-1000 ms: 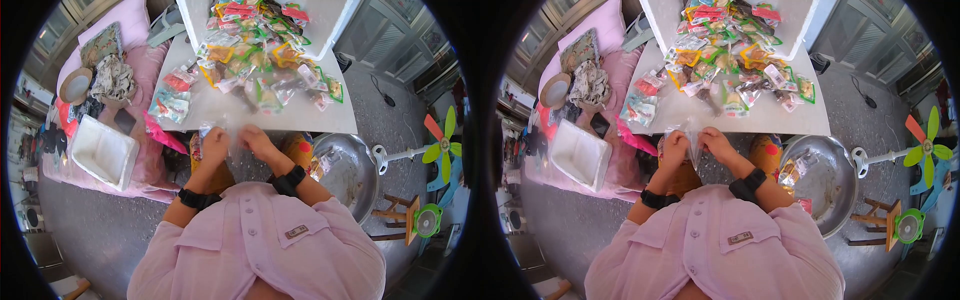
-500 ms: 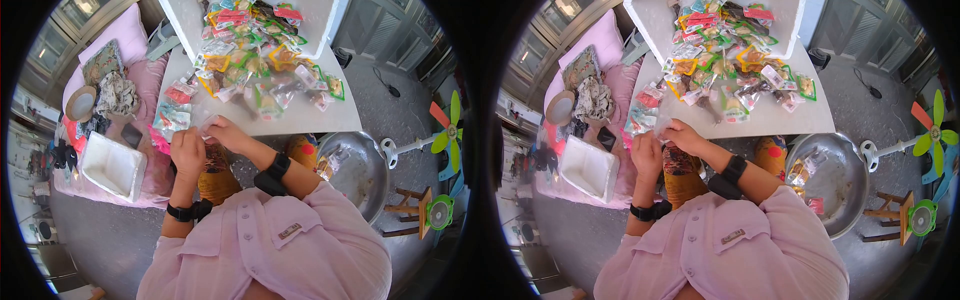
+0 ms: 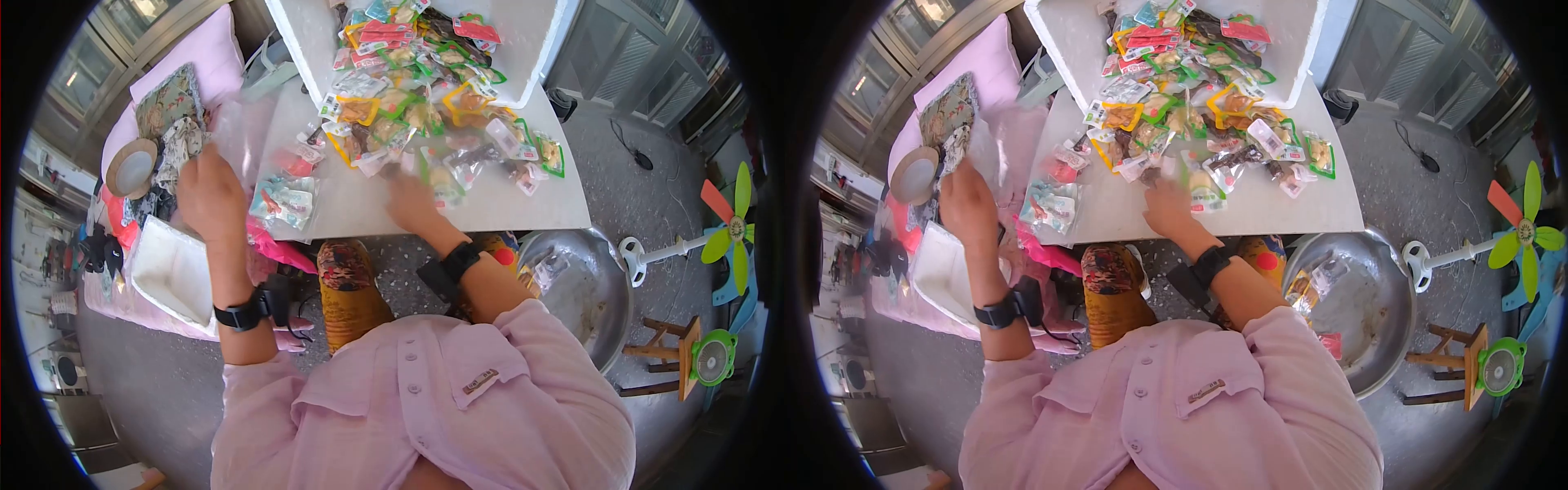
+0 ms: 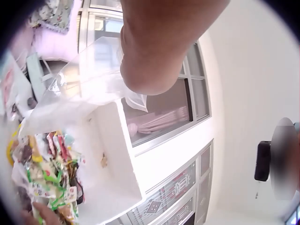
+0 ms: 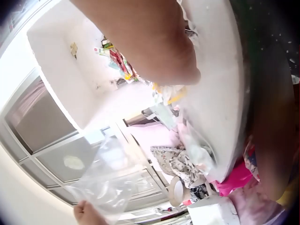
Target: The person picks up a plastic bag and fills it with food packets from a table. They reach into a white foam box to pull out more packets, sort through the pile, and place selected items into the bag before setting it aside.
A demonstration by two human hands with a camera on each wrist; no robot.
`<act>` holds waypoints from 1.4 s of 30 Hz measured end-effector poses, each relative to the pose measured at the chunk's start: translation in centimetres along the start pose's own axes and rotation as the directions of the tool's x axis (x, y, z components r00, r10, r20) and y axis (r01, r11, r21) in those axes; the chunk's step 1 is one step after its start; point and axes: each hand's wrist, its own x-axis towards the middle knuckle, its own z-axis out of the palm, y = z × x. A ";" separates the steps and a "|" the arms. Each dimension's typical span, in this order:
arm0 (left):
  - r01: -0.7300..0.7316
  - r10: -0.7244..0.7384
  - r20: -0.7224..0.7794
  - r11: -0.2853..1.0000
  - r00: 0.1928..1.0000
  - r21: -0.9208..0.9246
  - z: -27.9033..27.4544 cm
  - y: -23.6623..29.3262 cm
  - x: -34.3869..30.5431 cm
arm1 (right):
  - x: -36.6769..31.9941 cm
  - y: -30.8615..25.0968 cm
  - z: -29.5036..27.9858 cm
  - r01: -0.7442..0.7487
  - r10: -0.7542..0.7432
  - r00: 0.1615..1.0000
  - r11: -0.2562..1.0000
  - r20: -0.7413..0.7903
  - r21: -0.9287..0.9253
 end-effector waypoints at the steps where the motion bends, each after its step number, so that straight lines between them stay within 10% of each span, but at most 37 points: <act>1: -0.012 0.012 0.019 1.000 1.000 0.005 0.0 0.1 0.4 | -0.3 0.0 0.4 -0.004 0.004 1.000 1.000 -0.006 -0.010; 7: -0.113 0.163 0.368 0.982 0.915 -0.154 6.1 4.8 -5.5 | -1.4 -0.3 0.9 -0.040 0.040 0.999 0.999 0.029 -0.027; 12: 0.286 0.018 0.712 0.908 0.702 -0.306 11.7 10.8 -16.3 | -2.4 -1.6 -1.1 -0.045 0.033 0.984 0.996 0.173 0.071; 21: 0.281 0.027 0.539 0.830 0.842 -0.482 12.4 11.9 -18.7 | -0.3 1.2 1.6 -0.151 0.038 0.961 0.903 0.275 0.403; 24: 0.252 0.047 0.519 0.835 0.853 -0.489 12.4 11.9 -18.8 | 1.4 1.8 -0.9 -0.065 0.134 0.980 0.917 -0.150 0.393; 30: 0.279 0.030 0.536 0.828 0.844 -0.486 12.4 11.9 -18.7 | 7.2 4.0 0.5 -0.269 0.222 0.959 0.907 0.175 0.324; 39: 0.308 0.009 0.520 0.797 0.854 -0.519 12.2 11.9 -18.5 | 8.1 5.9 3.3 -0.094 0.041 0.985 0.941 0.167 0.325; 42: 0.315 -0.005 0.505 0.788 0.863 -0.529 12.0 11.9 -18.7 | 7.8 7.9 3.7 0.279 -0.298 0.944 0.950 0.142 0.142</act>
